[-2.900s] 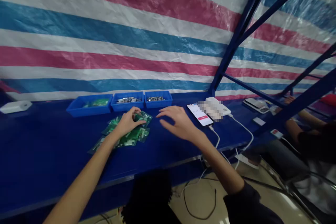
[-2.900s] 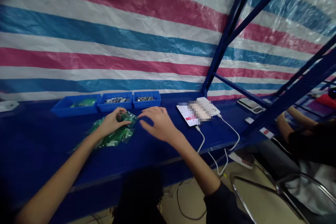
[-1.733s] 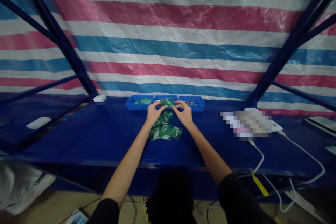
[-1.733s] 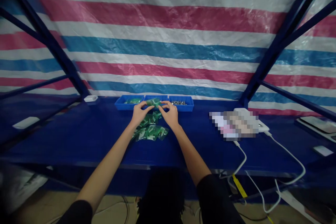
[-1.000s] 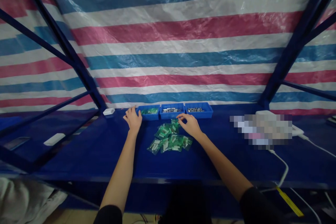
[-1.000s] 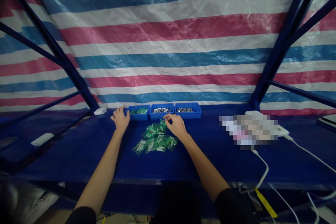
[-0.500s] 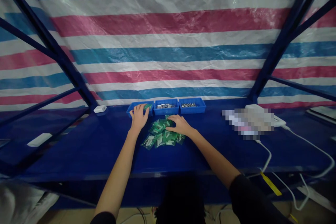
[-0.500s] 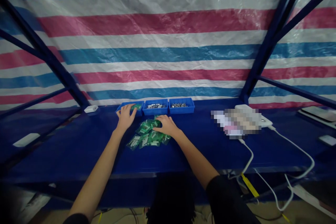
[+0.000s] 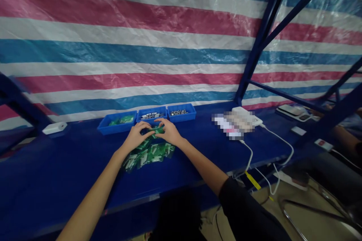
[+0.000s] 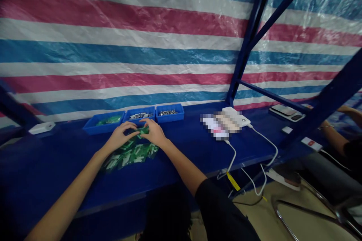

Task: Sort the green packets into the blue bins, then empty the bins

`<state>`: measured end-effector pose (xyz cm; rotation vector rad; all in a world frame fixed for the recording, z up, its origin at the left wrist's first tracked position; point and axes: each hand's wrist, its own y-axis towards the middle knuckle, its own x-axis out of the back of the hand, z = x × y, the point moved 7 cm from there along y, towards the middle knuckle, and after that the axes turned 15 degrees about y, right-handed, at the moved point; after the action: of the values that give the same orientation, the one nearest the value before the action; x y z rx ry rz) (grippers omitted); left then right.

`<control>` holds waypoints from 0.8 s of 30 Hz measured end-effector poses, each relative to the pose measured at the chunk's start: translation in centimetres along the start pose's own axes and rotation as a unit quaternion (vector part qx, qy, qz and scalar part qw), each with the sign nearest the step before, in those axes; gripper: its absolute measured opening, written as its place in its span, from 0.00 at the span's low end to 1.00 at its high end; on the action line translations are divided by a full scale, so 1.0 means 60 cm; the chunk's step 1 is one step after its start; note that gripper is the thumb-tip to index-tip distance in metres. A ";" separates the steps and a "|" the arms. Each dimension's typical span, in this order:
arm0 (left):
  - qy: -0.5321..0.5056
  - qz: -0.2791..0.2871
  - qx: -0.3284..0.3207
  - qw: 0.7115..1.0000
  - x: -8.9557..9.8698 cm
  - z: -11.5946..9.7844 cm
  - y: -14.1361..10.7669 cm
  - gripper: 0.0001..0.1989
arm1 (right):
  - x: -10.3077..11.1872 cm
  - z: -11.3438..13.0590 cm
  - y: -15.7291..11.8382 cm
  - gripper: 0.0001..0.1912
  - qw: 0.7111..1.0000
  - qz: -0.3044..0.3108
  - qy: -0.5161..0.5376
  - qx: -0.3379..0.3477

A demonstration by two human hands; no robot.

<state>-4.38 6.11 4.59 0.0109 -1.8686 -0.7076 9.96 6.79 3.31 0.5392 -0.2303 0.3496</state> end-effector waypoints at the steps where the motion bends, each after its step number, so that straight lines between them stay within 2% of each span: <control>1: -0.021 -0.020 -0.004 1.000 0.008 -0.002 0.001 0.16 | 0.005 -0.001 0.003 0.27 0.999 -0.020 0.026 -0.001; 6: -0.042 -0.076 0.017 0.996 0.027 -0.008 0.002 0.12 | 0.027 0.012 0.008 0.04 0.991 -0.098 0.086 0.035; 11: -0.043 -0.111 -0.006 0.993 0.040 -0.029 -0.002 0.05 | 0.038 0.038 -0.001 0.10 0.988 -0.116 0.012 0.101; 15: -0.097 -0.116 0.035 0.988 0.046 -0.022 -0.002 0.07 | 0.038 0.032 -0.006 0.04 0.987 -0.134 0.028 0.080; 18: -0.174 -0.155 0.143 0.962 0.054 0.030 -0.006 0.11 | 0.036 0.019 -0.009 0.13 0.986 -0.152 0.065 0.025; 21: -0.238 -0.274 0.271 0.891 0.081 0.115 -0.032 0.14 | 0.033 0.018 -0.014 0.13 0.987 -0.152 0.053 -0.001; 24: -0.211 -0.374 0.344 0.835 0.111 0.189 -0.068 0.13 | 0.030 0.023 -0.018 0.12 0.990 -0.134 0.040 -0.017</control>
<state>-18.09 5.82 5.60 1.1956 -2.4720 -0.5149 11.84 5.66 4.50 0.5141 -0.0837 0.1058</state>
